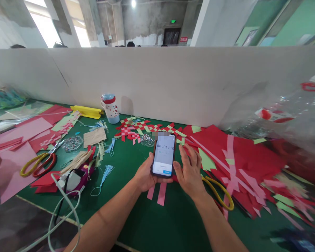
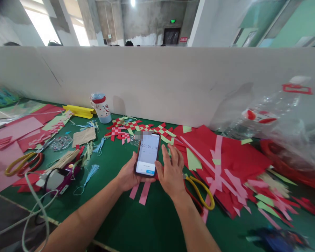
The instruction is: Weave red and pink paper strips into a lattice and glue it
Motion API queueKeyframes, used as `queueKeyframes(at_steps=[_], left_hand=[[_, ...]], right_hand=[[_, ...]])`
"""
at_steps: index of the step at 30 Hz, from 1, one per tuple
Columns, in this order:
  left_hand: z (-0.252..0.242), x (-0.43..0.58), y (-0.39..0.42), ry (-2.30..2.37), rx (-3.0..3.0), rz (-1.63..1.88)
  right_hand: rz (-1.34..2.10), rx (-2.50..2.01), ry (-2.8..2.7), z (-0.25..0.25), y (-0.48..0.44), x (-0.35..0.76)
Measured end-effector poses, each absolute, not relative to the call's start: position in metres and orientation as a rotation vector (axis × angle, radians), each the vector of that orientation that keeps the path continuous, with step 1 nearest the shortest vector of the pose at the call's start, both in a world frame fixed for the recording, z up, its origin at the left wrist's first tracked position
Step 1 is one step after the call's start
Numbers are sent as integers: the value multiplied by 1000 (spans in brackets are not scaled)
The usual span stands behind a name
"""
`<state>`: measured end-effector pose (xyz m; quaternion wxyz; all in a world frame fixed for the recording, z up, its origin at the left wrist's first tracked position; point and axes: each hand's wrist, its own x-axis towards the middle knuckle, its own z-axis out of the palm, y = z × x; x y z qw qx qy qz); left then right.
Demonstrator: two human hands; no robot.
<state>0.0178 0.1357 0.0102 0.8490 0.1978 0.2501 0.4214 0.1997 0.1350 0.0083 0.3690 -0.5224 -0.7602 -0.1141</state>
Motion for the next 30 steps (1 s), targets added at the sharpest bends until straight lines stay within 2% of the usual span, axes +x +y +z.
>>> queueKeyframes(at_steps=[18, 30], left_hand=[[10, 16, 141, 583, 338, 975], [8, 16, 143, 631, 329, 993]], right_hand=[[-102, -1192, -1892, 13, 114, 194], [-40, -937, -1783, 11, 102, 184]])
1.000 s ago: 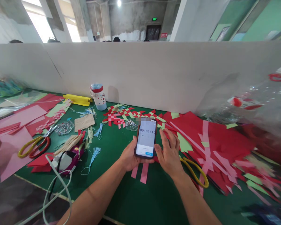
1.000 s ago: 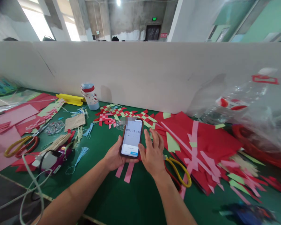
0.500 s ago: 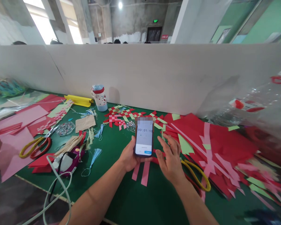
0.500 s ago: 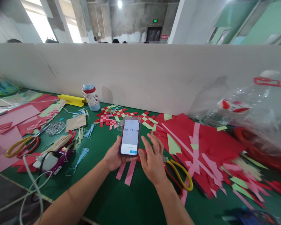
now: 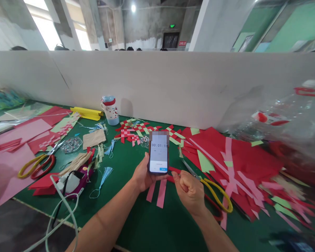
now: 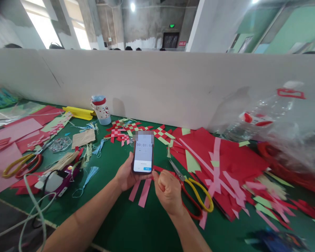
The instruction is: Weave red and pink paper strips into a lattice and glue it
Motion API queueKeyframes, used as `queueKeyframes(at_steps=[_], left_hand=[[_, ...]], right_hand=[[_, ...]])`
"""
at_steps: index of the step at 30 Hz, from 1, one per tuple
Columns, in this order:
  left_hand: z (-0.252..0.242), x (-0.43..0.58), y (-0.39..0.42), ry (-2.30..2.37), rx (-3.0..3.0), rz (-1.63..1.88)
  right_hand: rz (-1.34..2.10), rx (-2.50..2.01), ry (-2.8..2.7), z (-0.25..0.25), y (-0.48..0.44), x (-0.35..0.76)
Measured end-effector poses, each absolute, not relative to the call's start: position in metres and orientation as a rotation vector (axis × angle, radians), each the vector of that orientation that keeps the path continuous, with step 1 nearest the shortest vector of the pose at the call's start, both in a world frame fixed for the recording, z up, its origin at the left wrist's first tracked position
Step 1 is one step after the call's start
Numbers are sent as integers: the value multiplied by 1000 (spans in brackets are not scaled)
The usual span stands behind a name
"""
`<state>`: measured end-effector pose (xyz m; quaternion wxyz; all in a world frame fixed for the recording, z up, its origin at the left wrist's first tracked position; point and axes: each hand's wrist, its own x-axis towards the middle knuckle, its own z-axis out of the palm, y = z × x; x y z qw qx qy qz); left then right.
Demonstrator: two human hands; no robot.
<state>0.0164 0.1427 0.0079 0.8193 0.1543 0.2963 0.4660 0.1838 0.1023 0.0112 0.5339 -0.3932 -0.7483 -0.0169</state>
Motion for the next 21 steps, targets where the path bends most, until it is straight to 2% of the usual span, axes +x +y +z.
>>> queueKeyframes(at_steps=[21], left_hand=[[5, 16, 143, 604, 315, 1000]], right_hand=[[-49, -1007, -1755, 11, 106, 188]])
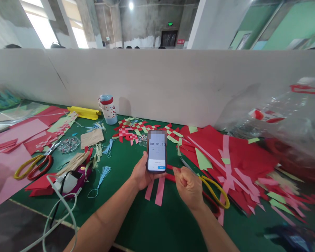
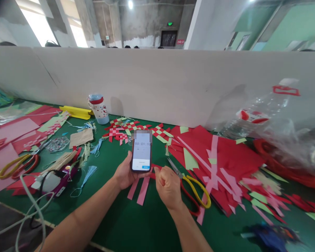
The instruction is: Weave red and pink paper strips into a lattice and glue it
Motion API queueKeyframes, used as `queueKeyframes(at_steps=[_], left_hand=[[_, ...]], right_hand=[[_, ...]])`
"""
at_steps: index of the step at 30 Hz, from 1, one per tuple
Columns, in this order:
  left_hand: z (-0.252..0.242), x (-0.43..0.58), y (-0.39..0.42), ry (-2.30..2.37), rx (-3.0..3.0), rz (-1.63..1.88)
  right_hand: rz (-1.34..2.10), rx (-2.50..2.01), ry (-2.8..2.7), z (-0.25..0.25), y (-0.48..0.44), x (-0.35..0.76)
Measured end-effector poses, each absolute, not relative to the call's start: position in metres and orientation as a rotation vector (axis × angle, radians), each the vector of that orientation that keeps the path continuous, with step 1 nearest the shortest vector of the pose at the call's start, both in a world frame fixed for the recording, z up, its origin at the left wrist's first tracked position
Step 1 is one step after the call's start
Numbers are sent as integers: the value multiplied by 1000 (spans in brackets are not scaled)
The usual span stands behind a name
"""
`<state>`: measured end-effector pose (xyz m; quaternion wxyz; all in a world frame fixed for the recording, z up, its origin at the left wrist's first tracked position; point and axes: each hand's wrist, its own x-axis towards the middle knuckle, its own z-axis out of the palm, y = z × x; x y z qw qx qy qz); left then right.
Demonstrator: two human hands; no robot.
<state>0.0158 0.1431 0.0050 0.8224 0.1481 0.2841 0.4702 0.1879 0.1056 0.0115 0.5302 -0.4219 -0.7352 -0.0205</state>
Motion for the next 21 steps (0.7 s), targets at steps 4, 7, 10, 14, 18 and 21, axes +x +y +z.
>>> queueKeyframes(at_steps=[4, 7, 10, 14, 18, 21], left_hand=[[6, 16, 143, 633, 315, 1001], [7, 17, 142, 649, 310, 1001], [9, 17, 142, 647, 304, 996], [9, 16, 142, 630, 298, 1004], [8, 16, 142, 614, 301, 1010], [8, 17, 142, 616, 315, 1003]], right_hand=[[-61, -1016, -1771, 12, 106, 187], [-69, -1025, -1775, 11, 106, 186], [-74, -1027, -1780, 11, 106, 186], [-71, -1027, -1788, 10, 107, 186], [-70, -1033, -1788, 9, 107, 185], [-69, -1030, -1787, 8, 107, 185]])
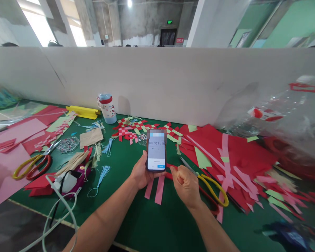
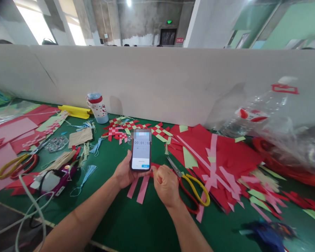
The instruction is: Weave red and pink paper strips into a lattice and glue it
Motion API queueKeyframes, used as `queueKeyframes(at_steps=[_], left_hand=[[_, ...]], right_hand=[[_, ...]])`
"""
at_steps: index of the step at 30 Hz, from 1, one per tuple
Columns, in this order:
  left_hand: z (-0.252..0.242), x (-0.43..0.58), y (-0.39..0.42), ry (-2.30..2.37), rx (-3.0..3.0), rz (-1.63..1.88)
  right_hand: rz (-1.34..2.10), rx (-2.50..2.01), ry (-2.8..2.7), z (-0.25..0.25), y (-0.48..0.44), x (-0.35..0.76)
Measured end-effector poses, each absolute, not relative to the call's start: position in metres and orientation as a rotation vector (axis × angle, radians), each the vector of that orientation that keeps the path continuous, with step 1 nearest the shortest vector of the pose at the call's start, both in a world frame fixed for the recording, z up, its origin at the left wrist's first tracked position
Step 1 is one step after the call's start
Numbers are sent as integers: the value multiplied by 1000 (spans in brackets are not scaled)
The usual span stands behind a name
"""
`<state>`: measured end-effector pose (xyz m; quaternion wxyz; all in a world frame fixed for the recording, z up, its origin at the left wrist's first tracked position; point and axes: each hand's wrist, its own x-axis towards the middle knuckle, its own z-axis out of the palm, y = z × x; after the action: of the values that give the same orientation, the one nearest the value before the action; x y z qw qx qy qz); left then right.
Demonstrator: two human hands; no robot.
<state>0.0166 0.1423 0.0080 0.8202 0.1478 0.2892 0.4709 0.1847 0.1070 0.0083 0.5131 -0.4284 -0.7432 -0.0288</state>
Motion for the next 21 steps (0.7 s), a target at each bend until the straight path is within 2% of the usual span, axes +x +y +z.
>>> queueKeyframes(at_steps=[13, 21], left_hand=[[8, 19, 140, 638, 331, 977], [-3, 21, 136, 652, 256, 992]], right_hand=[[7, -1071, -1819, 11, 107, 183], [-89, -1107, -1862, 14, 103, 181]])
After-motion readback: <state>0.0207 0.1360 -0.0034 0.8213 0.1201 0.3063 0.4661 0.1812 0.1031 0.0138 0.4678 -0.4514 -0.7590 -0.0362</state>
